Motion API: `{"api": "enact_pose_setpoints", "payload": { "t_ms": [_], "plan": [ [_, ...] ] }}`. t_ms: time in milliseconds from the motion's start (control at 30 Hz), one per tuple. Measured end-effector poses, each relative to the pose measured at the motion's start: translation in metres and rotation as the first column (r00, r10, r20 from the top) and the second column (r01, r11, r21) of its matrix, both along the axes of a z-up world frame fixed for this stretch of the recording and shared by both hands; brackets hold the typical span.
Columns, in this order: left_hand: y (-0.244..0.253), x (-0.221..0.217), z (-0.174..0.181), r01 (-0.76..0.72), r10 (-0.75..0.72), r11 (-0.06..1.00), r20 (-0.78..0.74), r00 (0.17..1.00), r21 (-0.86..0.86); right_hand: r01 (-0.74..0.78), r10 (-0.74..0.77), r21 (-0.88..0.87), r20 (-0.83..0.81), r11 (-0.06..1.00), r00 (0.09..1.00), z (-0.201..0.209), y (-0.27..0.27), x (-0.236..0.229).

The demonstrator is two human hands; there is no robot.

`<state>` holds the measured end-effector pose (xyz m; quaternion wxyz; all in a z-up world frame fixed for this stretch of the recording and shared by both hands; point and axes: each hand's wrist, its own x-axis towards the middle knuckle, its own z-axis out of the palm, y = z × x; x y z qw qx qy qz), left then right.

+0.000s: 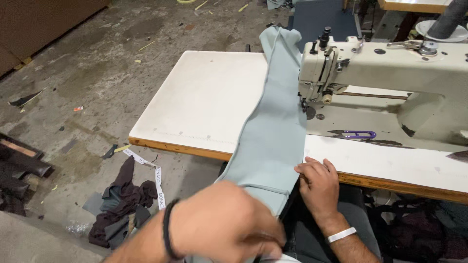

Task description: The person sews a light blue fabric piece with a black zipper using a sewing machine, then trims excess threads and turns the fabric right side out to reveal a finished bag.

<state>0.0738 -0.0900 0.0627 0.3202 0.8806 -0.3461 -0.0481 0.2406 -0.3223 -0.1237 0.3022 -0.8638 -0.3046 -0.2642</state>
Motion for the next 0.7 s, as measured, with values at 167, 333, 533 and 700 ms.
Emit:
{"api": "enact_pose_setpoints", "payload": {
  "t_ms": [167, 333, 533, 700],
  "plan": [
    [-0.056, 0.184, -0.026, -0.219, 0.197, 0.886, 0.098, 0.976, 0.408, -0.027, 0.027, -0.004, -0.018, 1.0, 0.999, 0.006, -0.003, 0.004],
    [-0.042, 0.222, -0.134, -0.332, 0.248, 0.846, 0.244, 0.938, 0.417, -0.02, 0.024, 0.067, -0.056, 0.998, 0.998, 0.014, -0.003, 0.003],
    [-0.039, 0.186, -0.177, -0.479, 0.428, 0.833, 0.226, 0.875, 0.278, -0.036, 0.04, 0.075, -0.056, 0.997, 0.998, 0.014, -0.006, 0.005],
    [-0.048, 0.192, -0.164, -0.481, 0.417, 0.825, 0.254, 0.873, 0.297, 0.004, -0.002, 0.044, -0.047, 0.999, 0.999, 0.017, -0.006, 0.008]
  ]
}}
